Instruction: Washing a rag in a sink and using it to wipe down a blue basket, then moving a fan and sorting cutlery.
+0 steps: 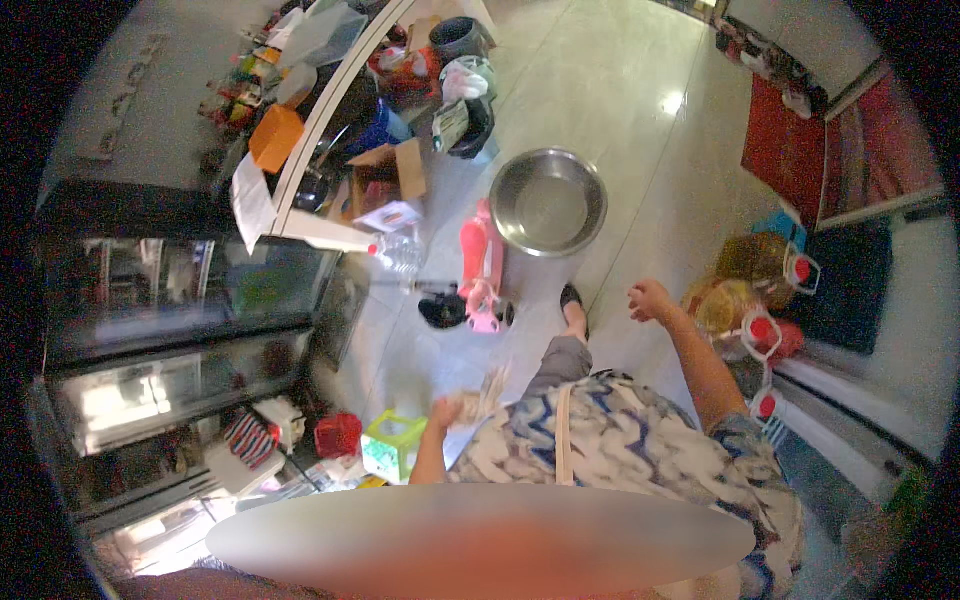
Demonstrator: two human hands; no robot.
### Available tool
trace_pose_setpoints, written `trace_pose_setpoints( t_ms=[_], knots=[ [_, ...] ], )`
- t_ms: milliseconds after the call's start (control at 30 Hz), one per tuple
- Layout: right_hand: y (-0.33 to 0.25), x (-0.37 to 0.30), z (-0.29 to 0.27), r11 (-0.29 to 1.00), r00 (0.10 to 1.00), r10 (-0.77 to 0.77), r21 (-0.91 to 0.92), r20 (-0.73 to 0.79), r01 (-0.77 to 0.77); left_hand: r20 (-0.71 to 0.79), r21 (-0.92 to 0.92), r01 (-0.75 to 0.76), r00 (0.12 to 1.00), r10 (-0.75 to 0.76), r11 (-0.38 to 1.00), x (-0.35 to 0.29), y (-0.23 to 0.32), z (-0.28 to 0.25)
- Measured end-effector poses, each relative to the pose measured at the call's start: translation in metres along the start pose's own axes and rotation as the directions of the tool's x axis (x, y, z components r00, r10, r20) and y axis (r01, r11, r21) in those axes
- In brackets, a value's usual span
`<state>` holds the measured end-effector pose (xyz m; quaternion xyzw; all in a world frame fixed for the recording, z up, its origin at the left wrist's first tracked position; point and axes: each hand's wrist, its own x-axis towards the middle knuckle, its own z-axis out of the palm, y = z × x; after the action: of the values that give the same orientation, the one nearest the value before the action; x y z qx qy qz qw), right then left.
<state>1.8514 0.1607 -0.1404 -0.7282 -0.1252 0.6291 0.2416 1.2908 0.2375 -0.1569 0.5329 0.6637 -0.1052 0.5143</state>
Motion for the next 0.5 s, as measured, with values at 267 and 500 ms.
trace_pose_setpoints(
  t_ms=[267, 500],
  knots=[
    [-0.013, 0.167, -0.115, 0.973, 0.965, 0.166, 0.195, -0.201, -0.126, 0.094, 0.213, 0.246, 0.958, -0.271, 0.946, 0.019, 0.01, 0.032],
    [0.009, 0.372, -0.108, 0.994, 0.978, 0.107, 0.055, -0.179, -0.099, 0.032, -0.173, 0.528, 0.847, -0.531, 0.832, -0.032, 0.047, 0.052]
  ],
)
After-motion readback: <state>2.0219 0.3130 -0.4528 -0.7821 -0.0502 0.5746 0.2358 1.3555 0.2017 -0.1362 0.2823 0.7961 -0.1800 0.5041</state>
